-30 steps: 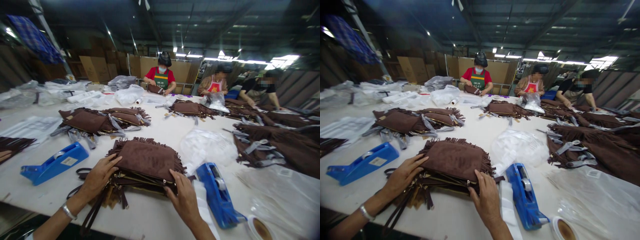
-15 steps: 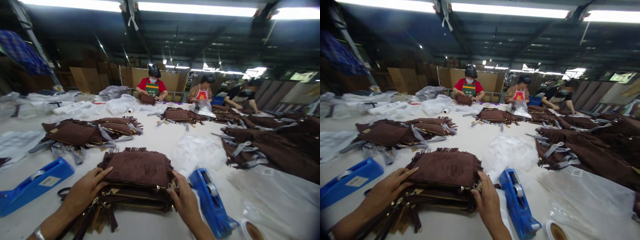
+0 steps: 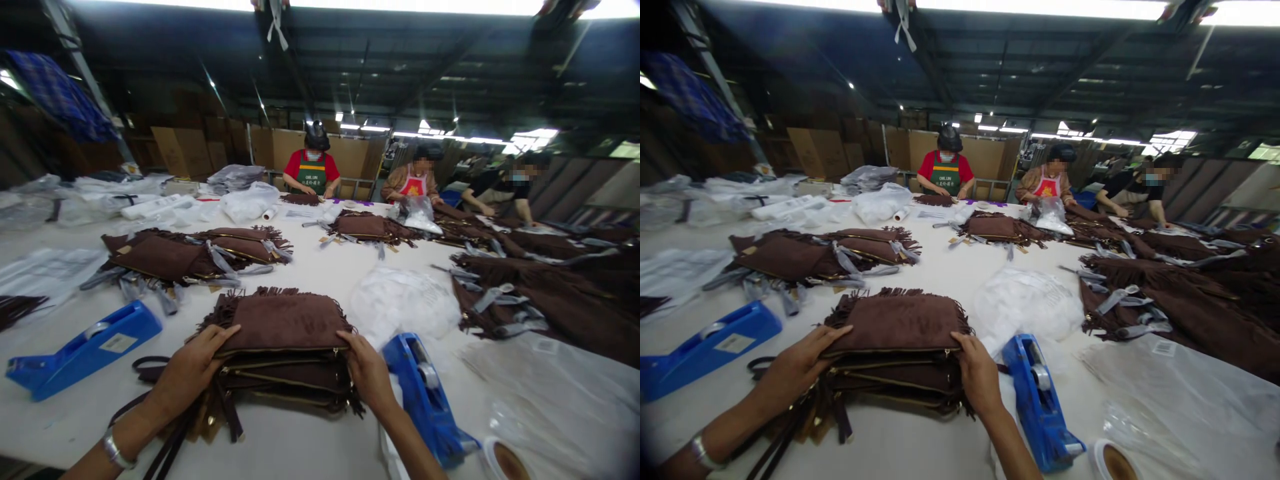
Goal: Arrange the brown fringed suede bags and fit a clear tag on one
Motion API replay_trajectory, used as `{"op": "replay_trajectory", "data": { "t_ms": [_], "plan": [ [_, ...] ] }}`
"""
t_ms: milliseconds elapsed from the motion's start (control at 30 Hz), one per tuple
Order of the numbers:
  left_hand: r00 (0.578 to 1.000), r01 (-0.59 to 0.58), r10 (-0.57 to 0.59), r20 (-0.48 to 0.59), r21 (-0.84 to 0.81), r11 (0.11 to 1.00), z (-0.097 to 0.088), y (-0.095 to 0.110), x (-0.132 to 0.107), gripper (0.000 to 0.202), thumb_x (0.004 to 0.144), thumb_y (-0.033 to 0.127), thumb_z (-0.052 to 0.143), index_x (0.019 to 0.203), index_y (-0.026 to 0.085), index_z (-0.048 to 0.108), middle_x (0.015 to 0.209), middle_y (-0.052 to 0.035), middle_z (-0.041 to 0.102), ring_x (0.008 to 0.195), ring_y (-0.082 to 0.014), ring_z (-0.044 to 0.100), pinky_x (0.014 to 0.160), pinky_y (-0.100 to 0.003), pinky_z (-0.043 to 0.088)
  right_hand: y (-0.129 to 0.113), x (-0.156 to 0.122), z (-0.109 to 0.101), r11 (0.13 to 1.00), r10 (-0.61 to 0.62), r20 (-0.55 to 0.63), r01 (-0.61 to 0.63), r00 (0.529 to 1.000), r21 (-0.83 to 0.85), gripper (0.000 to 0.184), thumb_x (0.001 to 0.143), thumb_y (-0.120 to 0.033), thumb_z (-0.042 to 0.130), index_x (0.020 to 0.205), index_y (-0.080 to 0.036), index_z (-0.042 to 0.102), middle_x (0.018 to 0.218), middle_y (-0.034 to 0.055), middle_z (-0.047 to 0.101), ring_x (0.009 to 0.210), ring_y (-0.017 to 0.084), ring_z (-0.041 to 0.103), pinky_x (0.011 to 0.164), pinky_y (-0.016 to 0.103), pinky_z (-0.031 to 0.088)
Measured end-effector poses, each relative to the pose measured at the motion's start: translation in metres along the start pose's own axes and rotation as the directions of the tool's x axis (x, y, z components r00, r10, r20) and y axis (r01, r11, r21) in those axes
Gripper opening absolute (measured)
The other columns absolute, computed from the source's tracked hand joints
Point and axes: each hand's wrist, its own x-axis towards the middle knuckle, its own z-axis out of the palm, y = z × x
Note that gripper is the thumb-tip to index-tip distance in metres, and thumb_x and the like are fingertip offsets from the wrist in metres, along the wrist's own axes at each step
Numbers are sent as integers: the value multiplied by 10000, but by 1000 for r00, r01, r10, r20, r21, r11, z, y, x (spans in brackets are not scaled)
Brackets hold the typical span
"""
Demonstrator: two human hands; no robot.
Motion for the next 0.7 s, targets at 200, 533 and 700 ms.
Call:
{"op": "replay_trajectory", "data": {
  "t_ms": [200,533,700],
  "plan": [
    [1000,-26,24,13,115,993,6,-1,0,480,928,333,456,1407,328,414,1185,-35,580,1026,-246,597,863,-349,497,-15,-25,-5,963,236,-210,-257,949,-80,267,932,-376,457,1056,-206,619,992,80,677,867,226,639,773,348,487],
    [986,-82,101,-130,146,986,-9,24,20,362,956,480,425,1149,242,618,1035,-48,599,929,-223,610,844,-339,469,-51,6,36,295,710,208,-552,672,780,468,701,-603,699,676,-177,508,527,-88,430,401,39,311,370,164,234],
    [970,-116,156,-187,207,971,-19,20,30,365,942,463,469,1217,257,591,1120,-62,577,990,-255,582,874,-377,448,-51,7,10,-10,626,469,-595,623,804,398,682,-432,799,868,-150,588,676,-22,624,543,82,592,537,201,513]
  ]
}}
